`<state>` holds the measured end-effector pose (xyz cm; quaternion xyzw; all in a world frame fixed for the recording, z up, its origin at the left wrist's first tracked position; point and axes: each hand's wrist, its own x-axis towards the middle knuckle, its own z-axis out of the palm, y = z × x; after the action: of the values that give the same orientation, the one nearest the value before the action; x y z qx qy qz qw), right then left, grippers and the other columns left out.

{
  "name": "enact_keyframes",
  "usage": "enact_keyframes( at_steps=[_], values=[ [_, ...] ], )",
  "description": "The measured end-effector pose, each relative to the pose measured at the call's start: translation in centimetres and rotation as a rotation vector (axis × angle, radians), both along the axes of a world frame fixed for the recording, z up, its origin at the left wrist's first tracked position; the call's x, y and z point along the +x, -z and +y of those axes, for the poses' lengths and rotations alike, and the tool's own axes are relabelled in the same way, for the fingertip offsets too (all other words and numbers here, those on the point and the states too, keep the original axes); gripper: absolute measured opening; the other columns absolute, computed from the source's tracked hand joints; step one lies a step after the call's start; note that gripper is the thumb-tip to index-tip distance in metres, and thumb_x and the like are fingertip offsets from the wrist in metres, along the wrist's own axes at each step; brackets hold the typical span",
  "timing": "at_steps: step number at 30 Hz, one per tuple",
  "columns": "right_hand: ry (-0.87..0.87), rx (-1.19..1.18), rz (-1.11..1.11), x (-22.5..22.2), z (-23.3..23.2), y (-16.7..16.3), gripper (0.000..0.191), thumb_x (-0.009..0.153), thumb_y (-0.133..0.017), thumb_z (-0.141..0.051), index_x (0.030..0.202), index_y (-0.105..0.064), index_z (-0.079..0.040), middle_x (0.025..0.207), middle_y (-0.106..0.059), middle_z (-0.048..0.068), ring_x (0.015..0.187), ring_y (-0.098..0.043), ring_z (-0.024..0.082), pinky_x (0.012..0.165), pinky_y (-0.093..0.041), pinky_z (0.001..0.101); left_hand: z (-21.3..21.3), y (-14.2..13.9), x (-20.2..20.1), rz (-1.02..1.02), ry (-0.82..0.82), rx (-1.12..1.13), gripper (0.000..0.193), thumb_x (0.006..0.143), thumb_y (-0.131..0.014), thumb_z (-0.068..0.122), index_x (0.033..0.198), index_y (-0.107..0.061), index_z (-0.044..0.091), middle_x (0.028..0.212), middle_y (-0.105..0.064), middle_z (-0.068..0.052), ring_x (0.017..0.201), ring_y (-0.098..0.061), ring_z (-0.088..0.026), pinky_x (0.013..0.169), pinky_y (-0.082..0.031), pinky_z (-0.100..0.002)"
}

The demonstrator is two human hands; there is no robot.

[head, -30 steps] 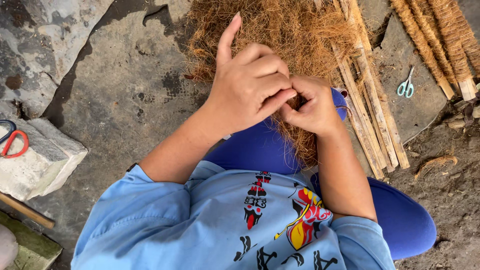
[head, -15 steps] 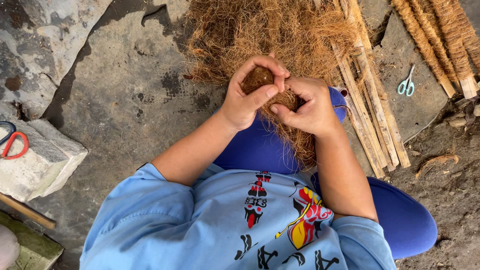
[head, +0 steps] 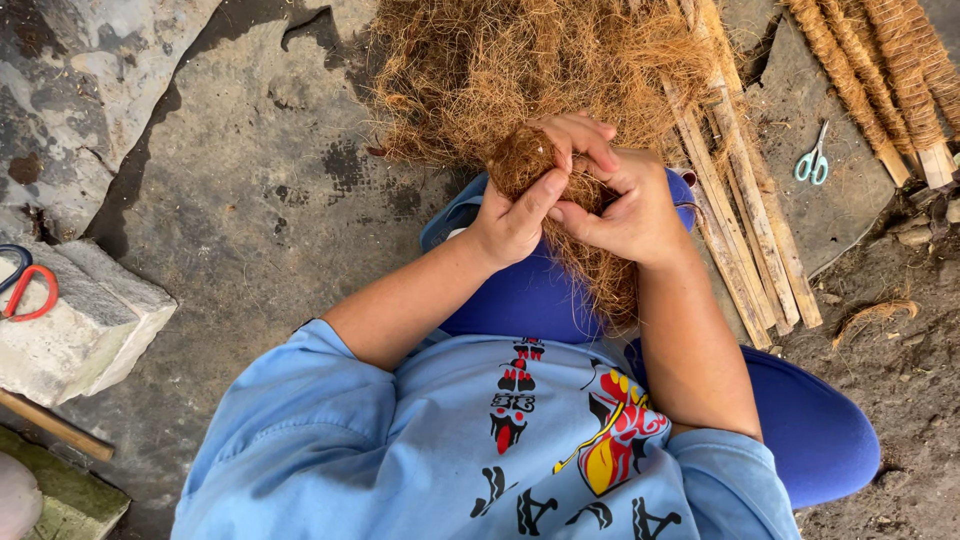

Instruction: The person gathers loose coconut coir fibers, aligns them into a bundle, and wraps the bundle with a thin string to secure it. The person repeatedly adjusts the fibers and tightens the string to form a compact bundle.

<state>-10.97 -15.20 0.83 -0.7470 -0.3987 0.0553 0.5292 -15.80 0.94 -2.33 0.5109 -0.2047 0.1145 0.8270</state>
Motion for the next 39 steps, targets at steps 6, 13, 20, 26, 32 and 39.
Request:
enact_keyframes(
  at_steps=[6, 13, 20, 26, 32, 39],
  values=[
    [0.031, -0.257, -0.145, 1.3, -2.6, -4.8, 0.041, 0.081, -0.082, -0.026, 0.11, -0.071, 0.001, 0.098, -0.067, 0.013, 0.088, -0.065, 0.023, 0.075, -0.051, 0.0369, 0.1, 0.2, 0.1, -0.02, -0.04, 0.021, 0.016, 0.113, -0.048, 0.028, 0.106, -0.048, 0.014, 0.114, -0.066, -0.01, 0.127, -0.055, -0.022, 0.123, -0.035, -0.046],
    [0.215, -0.449, -0.115, 3.7, -5.6, -7.3, 0.013, 0.096, -0.076, -0.011, 0.091, -0.071, 0.0, 0.076, -0.059, 0.006, 0.061, -0.052, 0.013, 0.055, -0.037, 0.0288, -0.9, 0.5, -0.7, 0.046, -0.017, -0.16, 0.005, 0.11, -0.05, 0.017, 0.111, -0.05, 0.012, 0.113, -0.063, -0.011, 0.112, -0.062, -0.022, 0.114, -0.047, -0.046],
    [0.311, -0.317, -0.201, 4.4, -3.5, -8.4, 0.006, 0.102, -0.081, -0.002, 0.1, -0.075, 0.0, 0.081, -0.059, 0.008, 0.064, -0.051, 0.015, 0.053, -0.035, 0.0299, -1.2, 0.7, -1.2, 0.132, 0.121, -0.347, 0.01, 0.111, -0.057, 0.019, 0.116, -0.052, 0.012, 0.087, -0.056, -0.002, 0.08, -0.061, -0.016, 0.098, -0.055, -0.044],
    [0.101, -0.383, -0.575, 4.3, -0.4, -8.3, 0.008, 0.093, -0.081, -0.01, 0.1, -0.08, -0.014, 0.076, -0.056, 0.004, 0.079, -0.06, 0.024, 0.067, -0.046, 0.0361, -2.3, 0.4, -1.2, 0.157, 0.09, -0.369, 0.029, 0.101, -0.069, 0.034, 0.11, -0.053, 0.012, 0.084, -0.053, -0.002, 0.067, -0.052, -0.011, 0.078, -0.054, -0.035],
    [-0.001, -0.495, -0.547, 5.0, 0.4, -9.2, 0.008, 0.095, -0.084, -0.021, 0.102, -0.081, -0.02, 0.078, -0.055, 0.003, 0.078, -0.061, 0.023, 0.07, -0.048, 0.0376, -2.5, -0.6, -1.4, 0.21, 0.112, -0.321, 0.031, 0.112, -0.059, 0.037, 0.097, -0.053, 0.01, 0.082, -0.056, -0.004, 0.078, -0.058, -0.017, 0.083, -0.052, -0.035],
    [-0.096, -0.551, -0.573, 5.4, 1.0, -9.8, 0.016, 0.087, -0.085, -0.023, 0.102, -0.083, -0.027, 0.08, -0.053, 0.002, 0.085, -0.06, 0.025, 0.066, -0.047, 0.0393, -2.7, -0.7, -1.5, 0.303, 0.237, -0.426, 0.029, 0.108, -0.062, 0.036, 0.1, -0.051, 0.011, 0.074, -0.043, 0.001, 0.069, -0.048, -0.012, 0.079, -0.05, -0.036]
  ],
)
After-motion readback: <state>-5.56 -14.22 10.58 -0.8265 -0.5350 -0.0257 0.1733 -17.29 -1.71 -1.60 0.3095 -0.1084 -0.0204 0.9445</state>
